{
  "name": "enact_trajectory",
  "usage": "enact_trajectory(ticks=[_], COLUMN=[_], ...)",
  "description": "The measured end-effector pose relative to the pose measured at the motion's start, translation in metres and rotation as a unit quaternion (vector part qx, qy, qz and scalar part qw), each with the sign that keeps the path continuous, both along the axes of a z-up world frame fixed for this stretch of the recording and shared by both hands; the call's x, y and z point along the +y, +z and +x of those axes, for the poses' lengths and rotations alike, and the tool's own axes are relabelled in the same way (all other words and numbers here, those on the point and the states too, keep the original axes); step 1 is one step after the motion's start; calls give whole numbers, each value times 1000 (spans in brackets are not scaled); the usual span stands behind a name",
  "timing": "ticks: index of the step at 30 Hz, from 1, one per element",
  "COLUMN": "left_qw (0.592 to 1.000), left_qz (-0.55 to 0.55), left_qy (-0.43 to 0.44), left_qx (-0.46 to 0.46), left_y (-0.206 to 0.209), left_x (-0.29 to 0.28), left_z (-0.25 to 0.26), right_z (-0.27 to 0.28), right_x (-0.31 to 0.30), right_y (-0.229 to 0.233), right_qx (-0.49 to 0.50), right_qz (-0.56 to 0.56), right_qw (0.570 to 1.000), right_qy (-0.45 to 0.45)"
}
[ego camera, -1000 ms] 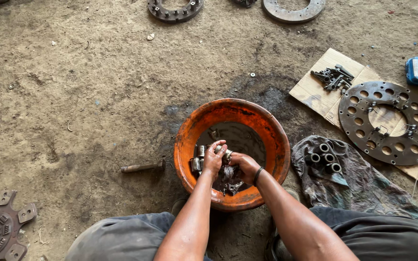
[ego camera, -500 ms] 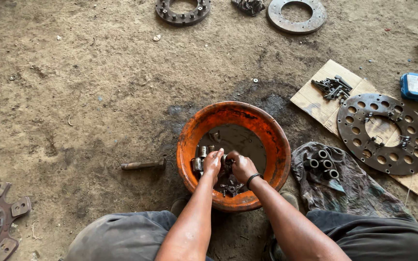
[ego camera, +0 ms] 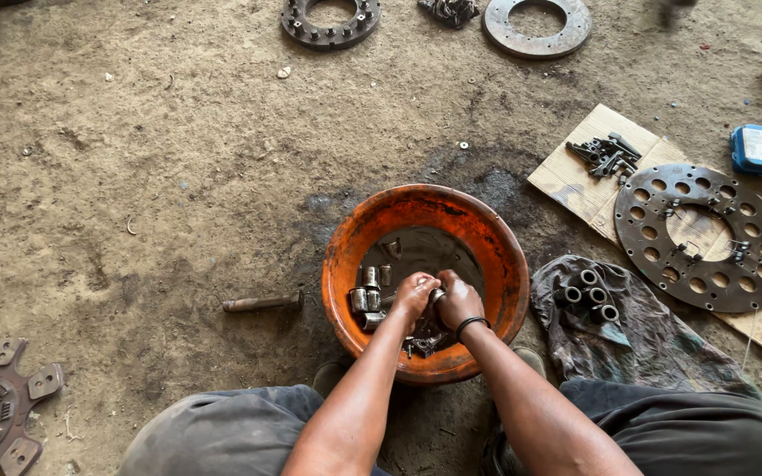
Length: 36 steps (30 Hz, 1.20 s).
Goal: The person sits on the floor and cleans small metal mechanical parts by hand in a basin of dark liquid. They repeatedly pick up parts, rub them together, dip them in the liquid, and place them on a cloth nearby.
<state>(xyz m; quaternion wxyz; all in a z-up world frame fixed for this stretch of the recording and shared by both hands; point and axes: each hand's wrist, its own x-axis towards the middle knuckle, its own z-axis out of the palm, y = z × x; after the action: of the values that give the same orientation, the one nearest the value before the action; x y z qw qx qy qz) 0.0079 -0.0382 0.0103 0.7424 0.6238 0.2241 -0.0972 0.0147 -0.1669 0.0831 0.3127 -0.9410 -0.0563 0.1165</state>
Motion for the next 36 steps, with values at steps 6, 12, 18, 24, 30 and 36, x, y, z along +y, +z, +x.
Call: enact_trajectory(ticks=[6, 12, 18, 24, 30, 36], left_qw=[986, 975, 960, 938, 937, 934], left_qz=[-80, 199, 185, 330, 330, 330], left_qy=[-1, -30, -52, -100, -66, 4], left_qx=[-150, -90, 205, 26, -98, -133], left_y=[-24, -19, 12, -30, 8, 36], left_x=[-3, 6, 17, 13, 2, 3], left_z=[9, 1, -13, 2, 9, 5], right_z=[7, -11, -23, -14, 3, 32], right_x=[-3, 4, 0, -4, -9, -12], right_y=[-18, -12, -11, -13, -67, -106], right_qx=[174, 25, -192, -110, 50, 247], right_qz=[115, -25, -90, -51, 192, 351], right_qw=[973, 999, 959, 988, 978, 903], right_qy=[-95, -3, 190, 93, -59, -32])
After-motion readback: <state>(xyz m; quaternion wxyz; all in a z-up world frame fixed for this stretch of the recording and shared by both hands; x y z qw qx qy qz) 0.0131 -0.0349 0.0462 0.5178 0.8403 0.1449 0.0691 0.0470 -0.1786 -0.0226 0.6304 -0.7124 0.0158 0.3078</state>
